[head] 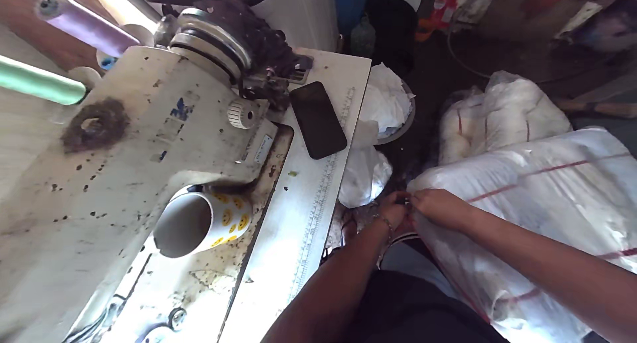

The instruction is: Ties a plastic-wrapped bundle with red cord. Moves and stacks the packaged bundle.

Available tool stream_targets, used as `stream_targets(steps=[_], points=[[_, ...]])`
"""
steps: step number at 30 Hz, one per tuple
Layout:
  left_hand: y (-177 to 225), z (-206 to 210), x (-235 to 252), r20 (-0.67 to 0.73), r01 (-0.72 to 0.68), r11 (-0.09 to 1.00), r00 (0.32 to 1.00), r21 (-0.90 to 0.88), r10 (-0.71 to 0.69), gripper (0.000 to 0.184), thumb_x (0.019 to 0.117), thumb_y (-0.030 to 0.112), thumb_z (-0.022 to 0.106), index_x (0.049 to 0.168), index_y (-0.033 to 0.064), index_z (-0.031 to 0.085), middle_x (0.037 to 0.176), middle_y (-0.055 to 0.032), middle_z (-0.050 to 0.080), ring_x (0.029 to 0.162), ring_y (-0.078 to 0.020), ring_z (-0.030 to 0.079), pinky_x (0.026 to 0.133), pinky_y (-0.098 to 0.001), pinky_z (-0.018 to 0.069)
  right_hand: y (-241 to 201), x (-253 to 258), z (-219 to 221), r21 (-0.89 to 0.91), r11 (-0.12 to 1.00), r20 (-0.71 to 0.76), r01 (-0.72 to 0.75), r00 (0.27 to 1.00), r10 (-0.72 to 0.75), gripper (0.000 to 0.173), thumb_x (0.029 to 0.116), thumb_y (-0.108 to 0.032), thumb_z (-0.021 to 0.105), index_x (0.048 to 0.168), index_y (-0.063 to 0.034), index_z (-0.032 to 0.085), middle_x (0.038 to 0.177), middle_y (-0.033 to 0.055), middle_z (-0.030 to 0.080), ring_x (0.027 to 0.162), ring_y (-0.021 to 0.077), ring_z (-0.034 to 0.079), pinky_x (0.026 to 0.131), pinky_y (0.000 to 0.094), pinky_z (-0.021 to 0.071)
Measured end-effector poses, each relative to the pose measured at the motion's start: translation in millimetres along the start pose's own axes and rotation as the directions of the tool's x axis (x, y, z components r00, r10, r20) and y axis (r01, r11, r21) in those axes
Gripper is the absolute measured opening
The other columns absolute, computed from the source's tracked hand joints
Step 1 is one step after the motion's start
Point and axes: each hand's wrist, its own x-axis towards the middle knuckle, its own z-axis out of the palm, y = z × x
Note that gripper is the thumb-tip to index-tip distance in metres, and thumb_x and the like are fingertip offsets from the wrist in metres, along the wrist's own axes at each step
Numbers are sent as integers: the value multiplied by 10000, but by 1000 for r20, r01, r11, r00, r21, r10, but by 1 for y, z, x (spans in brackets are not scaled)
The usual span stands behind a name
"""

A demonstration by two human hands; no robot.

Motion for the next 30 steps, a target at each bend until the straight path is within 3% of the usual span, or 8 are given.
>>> stream_targets(steps=[15, 17, 20, 22, 28, 30], points=[[-1, 0, -2, -10, -18, 1000, 1000, 10, 18, 423, 1042, 53, 537, 1460, 74, 473, 1017, -116, 624, 705, -129, 595, 658, -278, 524, 3, -2, 10, -24, 1000, -69, 15, 997, -17, 265, 1021, 17, 489, 1228, 110, 626, 1166, 280, 664, 1123, 440, 656, 945, 543, 529], [-1, 0, 0, -16, -28, 1000, 999, 2, 28, 425, 1039, 44, 535, 1459, 67, 477, 1064, -130, 622, 729, -139, 600, 670, -288, 528, 0, 4, 9, -3, 1000, -36, 0, 999, 0, 255, 1023, 19, 491, 1224, 116, 613, 1172, 286, 652, 1133, 446, 646, 953, 545, 523], [0, 0, 0, -23, -22, 1000, 999, 6, 22, 414, 1043, 57, 541, 1452, 64, 483, 1018, -115, 628, 703, -127, 600, 655, -279, 528, -3, 4, 1, 18, 999, 28, -27, 999, 26, 281, 1020, 27, 489, 1266, 112, 595, 1212, 290, 636, 1161, 450, 629, 983, 556, 499], [1, 0, -3, -9, -4, 999, 1000, 35, 5, 436, 1040, 55, 538, 1470, 88, 477, 1029, -114, 624, 708, -127, 592, 656, -280, 522, 1, -2, 3, 17, 1000, -8, -17, 1000, 17, 278, 1021, 17, 499, 1258, 110, 610, 1183, 288, 651, 1130, 450, 645, 963, 561, 510], [-9, -8, -7, 20, -13, 1000, 1000, -19, 13, 560, 1026, 16, 531, 1556, 114, 377, 1030, -134, 612, 709, -151, 595, 655, -298, 531, 12, -4, -5, 27, 999, -38, -42, 998, 43, 278, 1038, -71, 529, 1250, 74, 636, 1168, 270, 659, 1117, 436, 651, 965, 553, 513], [-11, -9, -4, 8, -3, 997, 1000, -75, 4, 575, 1009, 14, 568, 1538, 67, 350, 976, -129, 607, 696, -153, 594, 656, -302, 535, 11, -4, -14, 60, 993, -16, -98, 995, 99, 292, 1040, -104, 555, 1271, 58, 631, 1210, 257, 648, 1146, 422, 639, 992, 549, 499]])
